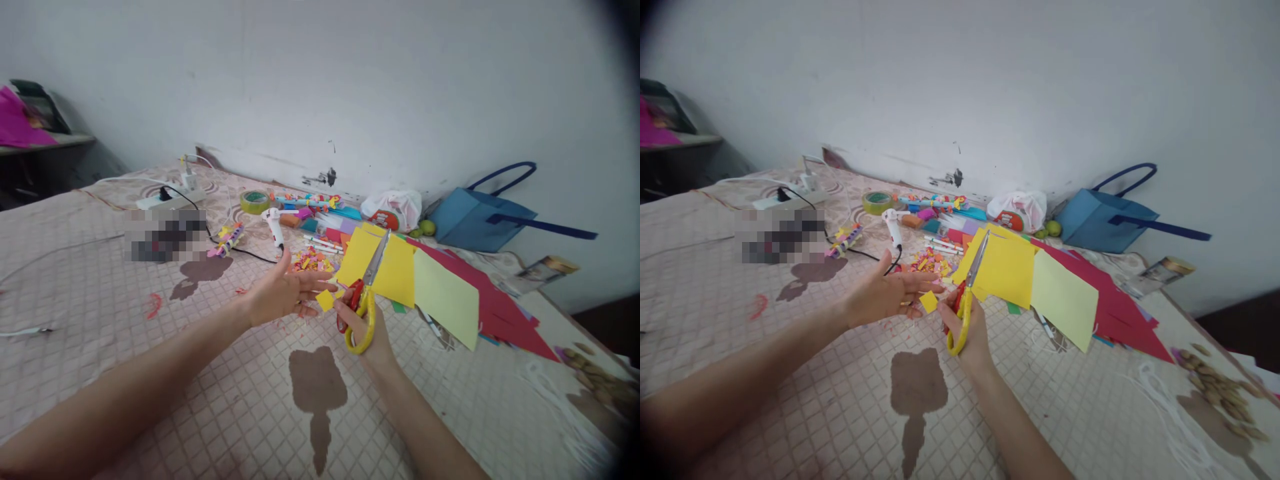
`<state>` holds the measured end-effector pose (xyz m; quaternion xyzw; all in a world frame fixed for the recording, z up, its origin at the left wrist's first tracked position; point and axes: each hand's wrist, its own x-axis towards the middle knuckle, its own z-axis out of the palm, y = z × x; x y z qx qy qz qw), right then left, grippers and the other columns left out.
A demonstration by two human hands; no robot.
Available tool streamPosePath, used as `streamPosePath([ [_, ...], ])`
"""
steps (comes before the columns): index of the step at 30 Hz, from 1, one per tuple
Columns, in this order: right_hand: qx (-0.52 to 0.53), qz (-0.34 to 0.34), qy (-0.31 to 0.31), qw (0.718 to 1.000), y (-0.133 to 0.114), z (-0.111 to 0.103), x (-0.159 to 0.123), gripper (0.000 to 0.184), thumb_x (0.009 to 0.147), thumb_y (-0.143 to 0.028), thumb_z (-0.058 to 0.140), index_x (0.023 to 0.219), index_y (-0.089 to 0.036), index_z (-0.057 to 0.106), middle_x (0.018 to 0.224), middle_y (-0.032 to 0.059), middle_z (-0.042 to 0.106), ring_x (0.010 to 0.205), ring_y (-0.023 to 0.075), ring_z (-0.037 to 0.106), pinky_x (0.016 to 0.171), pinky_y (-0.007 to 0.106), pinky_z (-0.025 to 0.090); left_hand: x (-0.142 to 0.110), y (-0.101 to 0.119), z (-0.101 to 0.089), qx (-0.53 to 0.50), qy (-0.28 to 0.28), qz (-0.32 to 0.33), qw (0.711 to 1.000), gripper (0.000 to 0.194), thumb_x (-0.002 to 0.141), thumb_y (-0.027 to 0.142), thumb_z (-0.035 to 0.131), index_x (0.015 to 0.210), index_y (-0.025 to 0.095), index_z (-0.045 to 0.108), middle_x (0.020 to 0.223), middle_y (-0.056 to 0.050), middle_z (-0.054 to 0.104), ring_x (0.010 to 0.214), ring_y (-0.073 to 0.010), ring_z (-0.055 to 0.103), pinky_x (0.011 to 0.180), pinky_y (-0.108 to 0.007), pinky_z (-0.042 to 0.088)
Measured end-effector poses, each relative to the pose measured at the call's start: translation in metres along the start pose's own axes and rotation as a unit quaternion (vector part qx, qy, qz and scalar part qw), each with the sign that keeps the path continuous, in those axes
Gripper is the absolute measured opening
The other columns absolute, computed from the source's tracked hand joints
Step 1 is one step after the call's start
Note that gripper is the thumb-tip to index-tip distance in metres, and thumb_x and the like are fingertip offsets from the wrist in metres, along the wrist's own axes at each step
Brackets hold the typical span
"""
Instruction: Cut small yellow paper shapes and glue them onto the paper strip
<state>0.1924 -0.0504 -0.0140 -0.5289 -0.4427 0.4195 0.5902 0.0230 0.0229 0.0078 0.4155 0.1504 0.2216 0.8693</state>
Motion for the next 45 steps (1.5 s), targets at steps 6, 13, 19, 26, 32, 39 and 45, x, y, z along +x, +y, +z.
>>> streamPosePath([
  [6,-0.028,0.009,0.004,1.0,-0.003,0.002,-0.005,0.025,0.07,-0.033,0.066,0.076,-0.019,0.046,0.055,-0.007,0.048,0.041,0.007,0.042,0.038,0.019,0.035,0.004,-0.019,0.01,0.12,0.171,0.011,0.978,0.027,0.062,0.034,0.075,0.077,0.014,0.064,0.078,-0.003,0.065,0.07,-0.0109,0.057,0.067,-0.024,0.043],
  [13,-0.021,0.0,-0.038,0.999,0.0,0.002,-0.005,0.024,0.073,-0.035,0.063,0.076,-0.019,0.045,0.049,-0.0084,0.045,0.039,0.007,0.041,0.038,0.018,0.033,0.004,-0.021,0.01,0.201,0.21,0.017,0.957,0.024,0.064,0.033,0.073,0.068,0.012,0.061,0.068,-0.002,0.065,0.061,-0.0086,0.056,0.06,-0.021,0.043],
  [19,-0.015,-0.007,-0.007,1.0,0.007,0.001,-0.004,0.025,0.072,-0.034,0.065,0.077,-0.019,0.046,0.058,-0.0072,0.046,0.042,0.0066,0.042,0.039,0.019,0.036,0.003,-0.024,0.014,0.192,0.216,0.018,0.957,0.026,0.065,0.035,0.072,0.074,0.014,0.059,0.07,-0.001,0.065,0.065,-0.0095,0.058,0.06,-0.021,0.043],
  [26,0.001,-0.009,-0.023,1.0,0.008,0.003,-0.006,0.024,0.075,-0.036,0.064,0.078,-0.019,0.047,0.051,-0.0079,0.044,0.041,0.0073,0.04,0.04,0.02,0.034,0.004,-0.029,0.014,0.135,0.234,0.013,0.963,0.028,0.064,0.035,0.073,0.067,0.013,0.057,0.063,-0.001,0.063,0.058,-0.0088,0.057,0.058,-0.021,0.043],
  [32,0.157,0.056,-0.114,0.979,0.007,0.015,-0.013,0.037,0.074,-0.056,0.056,0.08,-0.02,0.049,0.057,-0.0058,0.047,0.035,0.0051,0.034,0.036,0.02,0.024,0.001,-0.005,-0.002,0.034,0.275,0.042,0.96,0.019,0.068,0.025,0.072,0.069,0.013,0.057,0.063,0.001,0.062,0.057,-0.0074,0.058,0.057,-0.018,0.046],
  [39,0.284,0.183,-0.305,0.891,0.008,0.025,-0.034,0.053,0.076,-0.069,0.039,0.081,-0.018,0.052,0.057,-0.0047,0.043,0.038,0.0075,0.038,0.041,0.022,0.029,-0.006,0.021,-0.008,-0.037,0.309,0.05,0.949,0.003,0.074,0.014,0.065,0.074,0.013,0.062,0.067,-0.001,0.065,0.058,-0.0078,0.061,0.055,-0.017,0.048],
  [45,0.3,0.229,-0.373,0.848,0.009,0.027,-0.045,0.06,0.077,-0.071,0.034,0.084,-0.015,0.054,0.058,-0.0033,0.044,0.039,0.0075,0.039,0.04,0.022,0.028,-0.008,0.027,-0.016,-0.054,0.29,0.054,0.954,0.003,0.078,0.014,0.061,0.076,0.013,0.063,0.07,-0.002,0.067,0.059,-0.0069,0.061,0.055,-0.016,0.048],
])
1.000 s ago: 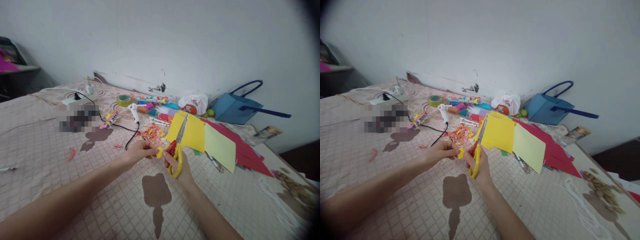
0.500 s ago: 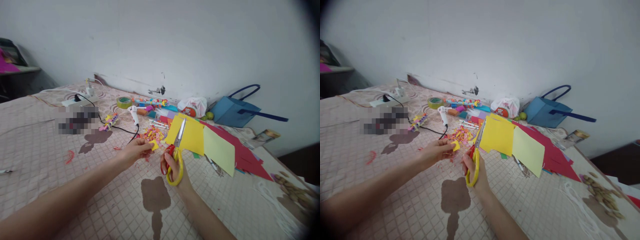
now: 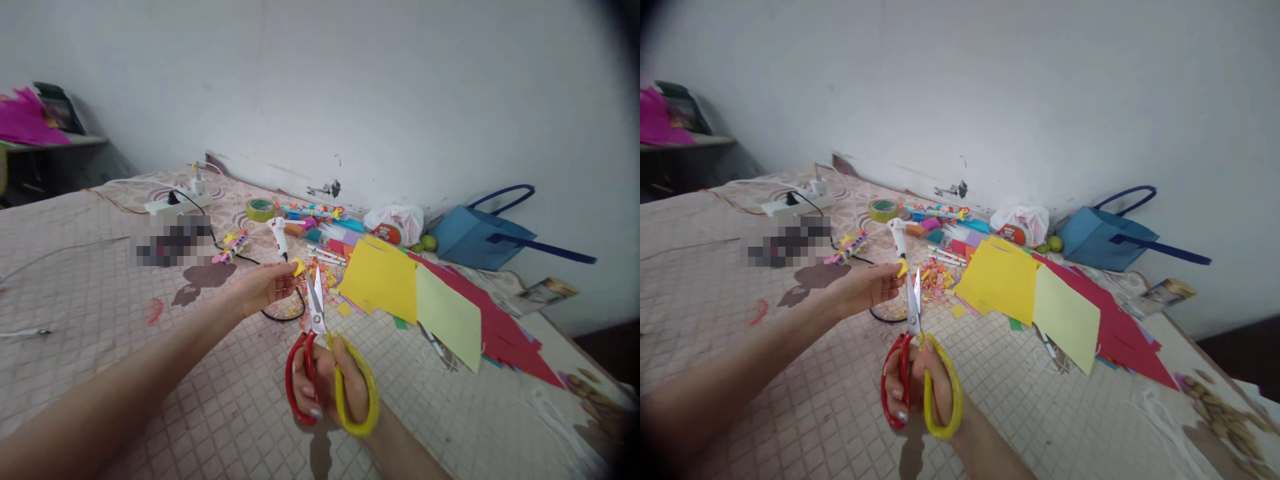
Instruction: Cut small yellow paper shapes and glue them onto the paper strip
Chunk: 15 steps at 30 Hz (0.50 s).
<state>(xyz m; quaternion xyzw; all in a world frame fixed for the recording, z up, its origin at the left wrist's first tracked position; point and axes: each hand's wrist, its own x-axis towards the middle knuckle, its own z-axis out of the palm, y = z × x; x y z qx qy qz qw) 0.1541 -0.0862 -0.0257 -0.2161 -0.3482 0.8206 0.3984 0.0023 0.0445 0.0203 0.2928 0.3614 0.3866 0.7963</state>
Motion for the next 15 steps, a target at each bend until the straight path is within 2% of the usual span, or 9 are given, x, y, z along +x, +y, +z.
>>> streamPosePath([
  [9,0.018,0.009,-0.013,1.0,0.0004,0.0059,-0.0009,0.061,0.08,-0.069,0.03,0.086,-0.014,0.056,0.059,-0.0026,0.044,0.039,0.0076,0.038,0.04,0.021,0.027,-0.0018,0.0041,0.0008,0.0,0.004,0.006,1.0,0.005,0.079,0.013,0.06,0.075,0.012,0.063,0.071,-0.003,0.067,0.058,-0.0067,0.061,0.054,-0.016,0.048],
  [15,0.023,0.009,-0.014,1.0,-0.0004,0.007,-0.0001,0.062,0.08,-0.069,0.03,0.085,-0.014,0.056,0.057,-0.0027,0.043,0.038,0.0075,0.038,0.039,0.021,0.027,-0.0036,0.0033,0.0026,0.008,-0.012,0.007,1.0,0.005,0.079,0.013,0.06,0.075,0.012,0.063,0.07,-0.002,0.066,0.058,-0.0068,0.061,0.055,-0.016,0.047],
])
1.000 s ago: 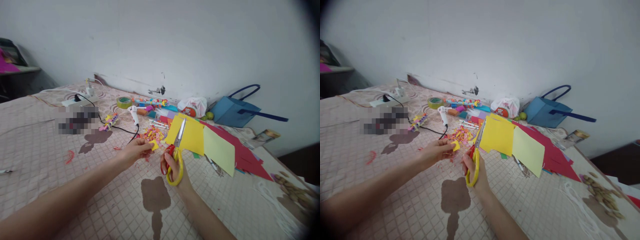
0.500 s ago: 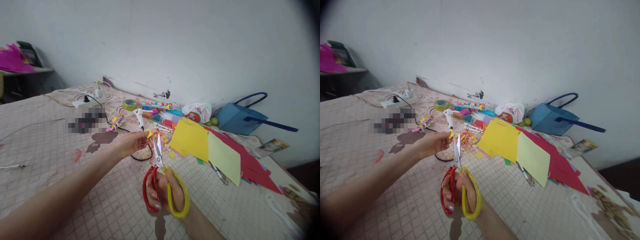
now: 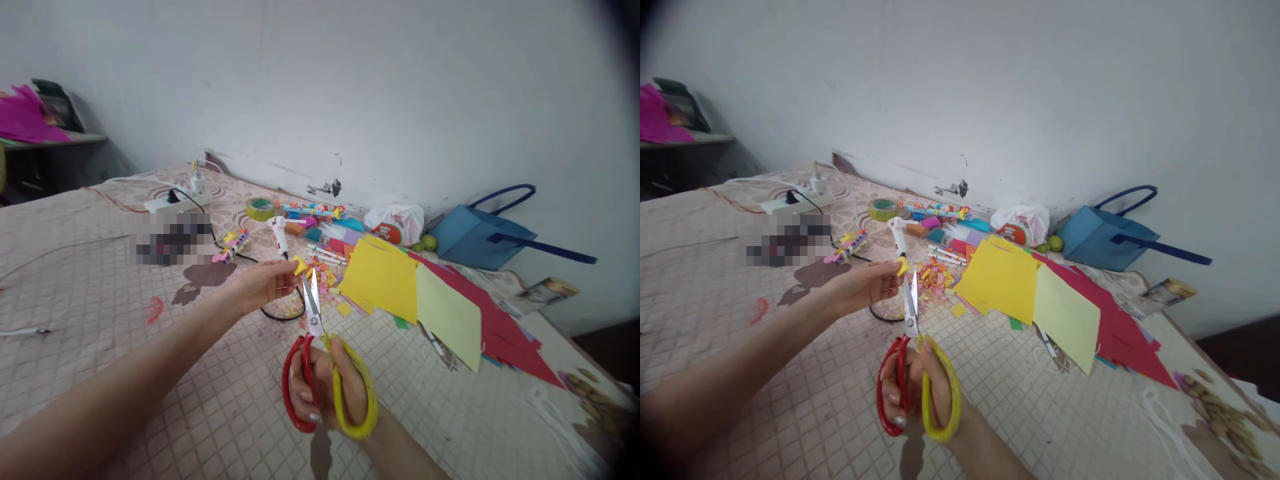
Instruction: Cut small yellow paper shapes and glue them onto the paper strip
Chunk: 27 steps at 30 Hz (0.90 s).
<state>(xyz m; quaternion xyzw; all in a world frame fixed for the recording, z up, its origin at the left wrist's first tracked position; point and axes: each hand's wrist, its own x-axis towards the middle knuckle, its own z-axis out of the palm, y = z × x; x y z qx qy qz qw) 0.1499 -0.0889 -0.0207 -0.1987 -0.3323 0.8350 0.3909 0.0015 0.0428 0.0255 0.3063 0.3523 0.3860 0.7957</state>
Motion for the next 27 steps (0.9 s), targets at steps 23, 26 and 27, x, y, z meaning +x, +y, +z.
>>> streamPosePath([
  [23,0.017,-0.022,0.006,1.0,0.002,-0.01,0.0,0.059,0.084,-0.065,0.029,0.085,-0.013,0.057,0.058,-0.0025,0.045,0.04,0.0081,0.041,0.041,0.021,0.03,0.004,-0.007,-0.01,0.176,-0.08,0.07,0.979,0.02,0.07,0.024,0.071,0.076,0.013,0.055,0.068,0.0,0.066,0.059,-0.0054,0.06,0.061,-0.016,0.048],
  [26,0.015,-0.021,0.022,0.999,0.003,-0.01,0.001,0.056,0.083,-0.064,0.031,0.085,-0.014,0.056,0.056,-0.0036,0.044,0.039,0.008,0.041,0.041,0.022,0.031,0.004,-0.007,-0.01,0.183,-0.082,0.076,0.977,0.02,0.07,0.024,0.071,0.075,0.013,0.055,0.067,0.0,0.066,0.058,-0.0053,0.059,0.061,-0.018,0.047],
  [27,0.013,-0.021,0.027,0.999,0.003,-0.01,0.001,0.055,0.083,-0.064,0.032,0.084,-0.014,0.056,0.055,-0.0041,0.044,0.039,0.0079,0.041,0.04,0.021,0.031,0.004,-0.007,-0.01,0.187,-0.082,0.077,0.976,0.02,0.069,0.024,0.071,0.074,0.013,0.055,0.067,0.0,0.066,0.058,-0.0055,0.059,0.062,-0.018,0.046],
])
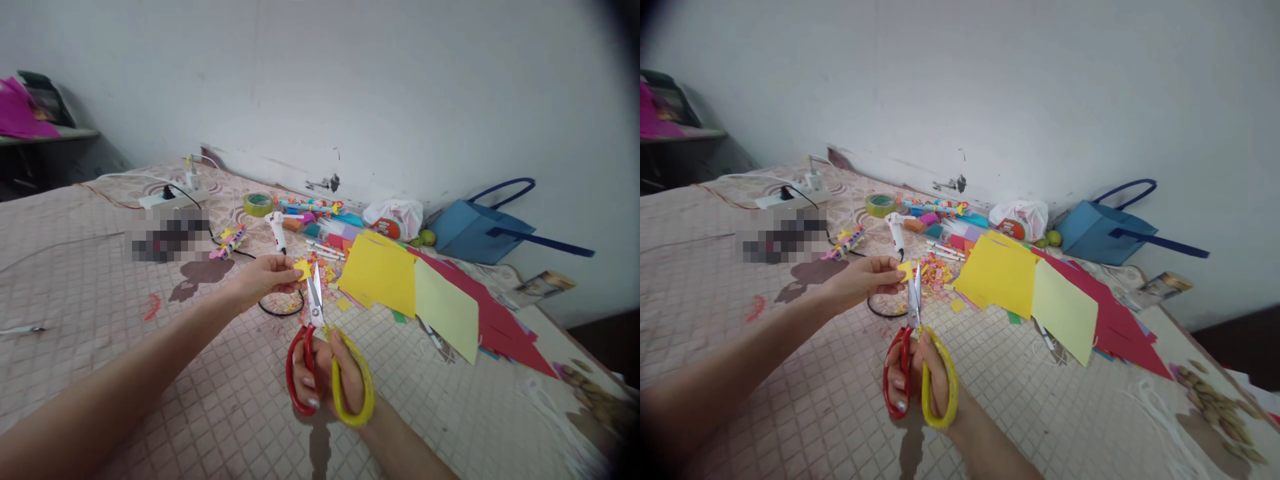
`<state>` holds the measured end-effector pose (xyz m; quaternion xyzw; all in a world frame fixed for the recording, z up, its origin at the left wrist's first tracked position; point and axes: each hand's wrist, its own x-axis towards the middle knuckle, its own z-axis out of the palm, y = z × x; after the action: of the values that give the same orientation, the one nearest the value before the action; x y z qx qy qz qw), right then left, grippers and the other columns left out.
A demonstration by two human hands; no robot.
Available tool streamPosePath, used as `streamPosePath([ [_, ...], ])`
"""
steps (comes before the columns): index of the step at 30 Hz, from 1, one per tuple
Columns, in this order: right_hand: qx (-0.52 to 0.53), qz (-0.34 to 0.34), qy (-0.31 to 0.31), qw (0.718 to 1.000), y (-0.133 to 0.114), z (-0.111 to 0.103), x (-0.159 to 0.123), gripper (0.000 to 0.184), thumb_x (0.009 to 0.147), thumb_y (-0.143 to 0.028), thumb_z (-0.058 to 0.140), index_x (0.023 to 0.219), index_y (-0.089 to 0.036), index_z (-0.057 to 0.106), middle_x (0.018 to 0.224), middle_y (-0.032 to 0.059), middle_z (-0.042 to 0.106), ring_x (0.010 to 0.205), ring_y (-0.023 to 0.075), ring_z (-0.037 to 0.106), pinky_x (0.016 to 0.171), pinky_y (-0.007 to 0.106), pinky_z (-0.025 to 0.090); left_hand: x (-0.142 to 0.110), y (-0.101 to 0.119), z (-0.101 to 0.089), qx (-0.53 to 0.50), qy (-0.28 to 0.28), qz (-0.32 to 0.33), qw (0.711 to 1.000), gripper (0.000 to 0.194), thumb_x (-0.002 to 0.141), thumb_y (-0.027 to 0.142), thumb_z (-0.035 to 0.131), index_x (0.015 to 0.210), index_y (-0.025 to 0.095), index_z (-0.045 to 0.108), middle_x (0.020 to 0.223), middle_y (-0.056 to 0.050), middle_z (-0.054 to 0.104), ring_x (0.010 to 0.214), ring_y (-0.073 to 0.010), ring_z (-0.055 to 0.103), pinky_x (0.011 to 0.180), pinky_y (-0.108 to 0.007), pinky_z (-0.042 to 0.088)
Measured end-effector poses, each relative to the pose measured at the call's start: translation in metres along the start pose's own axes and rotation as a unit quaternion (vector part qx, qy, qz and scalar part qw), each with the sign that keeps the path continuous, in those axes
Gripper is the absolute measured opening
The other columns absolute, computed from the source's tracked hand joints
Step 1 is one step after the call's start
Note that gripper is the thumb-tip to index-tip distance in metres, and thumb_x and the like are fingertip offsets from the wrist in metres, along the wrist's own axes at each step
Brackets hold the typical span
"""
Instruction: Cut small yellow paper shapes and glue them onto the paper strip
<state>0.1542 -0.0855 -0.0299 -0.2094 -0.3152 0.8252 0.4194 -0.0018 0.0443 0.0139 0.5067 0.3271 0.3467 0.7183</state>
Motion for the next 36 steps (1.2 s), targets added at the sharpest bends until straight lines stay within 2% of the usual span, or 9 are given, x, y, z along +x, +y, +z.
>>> streamPosePath([
  [7,-0.006,0.011,0.031,0.999,0.0,0.0,-0.001,0.05,0.079,-0.066,0.041,0.076,-0.017,0.051,0.051,-0.0064,0.042,0.035,0.006,0.04,0.037,0.018,0.026,-0.002,0.006,0.002,0.024,-0.001,-0.007,1.0,0.022,0.066,0.025,0.073,0.072,0.013,0.055,0.065,0.001,0.065,0.057,-0.0058,0.057,0.061,-0.019,0.045],
  [15,-0.015,0.019,0.075,0.997,0.004,0.004,-0.002,0.053,0.075,-0.07,0.044,0.07,-0.017,0.048,0.046,-0.0084,0.04,0.03,0.0033,0.033,0.032,0.016,0.022,-0.002,0.007,-0.001,0.021,-0.009,-0.03,0.999,0.021,0.065,0.023,0.073,0.073,0.013,0.057,0.064,0.002,0.064,0.058,-0.006,0.058,0.063,-0.019,0.045],
  [27,-0.018,0.027,0.083,0.996,0.012,0.004,-0.003,0.053,0.075,-0.071,0.042,0.071,-0.019,0.046,0.045,-0.01,0.037,0.027,0.0025,0.028,0.029,0.014,0.021,-0.001,0.012,-0.01,0.026,-0.042,-0.044,0.998,0.028,0.059,0.028,0.077,0.07,0.013,0.056,0.062,0.002,0.064,0.054,-0.0049,0.056,0.06,-0.018,0.045],
  [32,0.0,0.022,0.055,0.998,0.01,0.008,-0.002,0.053,0.073,-0.071,0.046,0.071,-0.018,0.048,0.045,-0.0091,0.04,0.029,0.0034,0.034,0.03,0.015,0.024,-0.002,0.014,-0.01,0.045,-0.057,-0.058,0.996,0.026,0.062,0.028,0.076,0.07,0.013,0.056,0.063,0.002,0.064,0.056,-0.0055,0.056,0.061,-0.019,0.044],
  [36,0.004,0.024,0.063,0.998,0.01,0.009,-0.002,0.053,0.072,-0.071,0.047,0.07,-0.018,0.047,0.044,-0.0093,0.039,0.028,0.003,0.032,0.029,0.014,0.023,-0.003,0.014,-0.009,0.055,-0.062,-0.057,0.995,0.023,0.063,0.028,0.074,0.07,0.013,0.057,0.064,0.002,0.064,0.056,-0.006,0.056,0.061,-0.02,0.044],
])
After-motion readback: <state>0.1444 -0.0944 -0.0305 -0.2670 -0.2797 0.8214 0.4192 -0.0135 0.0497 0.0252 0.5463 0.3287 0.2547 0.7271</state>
